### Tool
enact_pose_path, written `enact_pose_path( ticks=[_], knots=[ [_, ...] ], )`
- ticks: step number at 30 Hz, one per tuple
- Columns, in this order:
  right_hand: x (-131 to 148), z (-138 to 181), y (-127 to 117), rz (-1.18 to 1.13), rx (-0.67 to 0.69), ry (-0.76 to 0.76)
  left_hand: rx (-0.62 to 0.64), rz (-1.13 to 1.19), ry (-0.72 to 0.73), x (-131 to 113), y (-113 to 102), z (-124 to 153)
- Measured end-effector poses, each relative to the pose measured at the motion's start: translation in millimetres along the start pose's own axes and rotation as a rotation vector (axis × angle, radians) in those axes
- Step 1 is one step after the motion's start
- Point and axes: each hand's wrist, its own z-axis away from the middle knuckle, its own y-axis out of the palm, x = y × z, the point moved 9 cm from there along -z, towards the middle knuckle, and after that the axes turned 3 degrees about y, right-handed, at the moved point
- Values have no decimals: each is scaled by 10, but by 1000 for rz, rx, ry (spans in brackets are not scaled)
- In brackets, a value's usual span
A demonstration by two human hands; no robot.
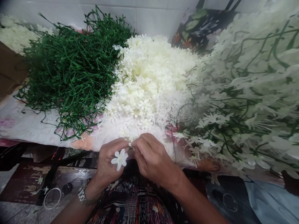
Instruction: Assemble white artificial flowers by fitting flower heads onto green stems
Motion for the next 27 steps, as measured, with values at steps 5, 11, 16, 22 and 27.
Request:
enact_pose_path(
  ticks=[5, 11, 16, 22, 27],
  knots=[
    [19, -10, 11, 67, -7, -14, 7, -41, -34, 27, 14, 4],
    [14, -4, 35, 119, 3, -27, 15, -36, -95, 84, 37, 18],
    [-10, -23, -25, 5, 57, 14, 46, 107, -150, 127, 26, 5],
    [5, -37, -161, -145, 113, 66, 88, 149, -152, 111, -7, 3],
    [24, -25, -176, -109, 71, 25, 74, 130, -108, 84, -23, 2]
  ],
)
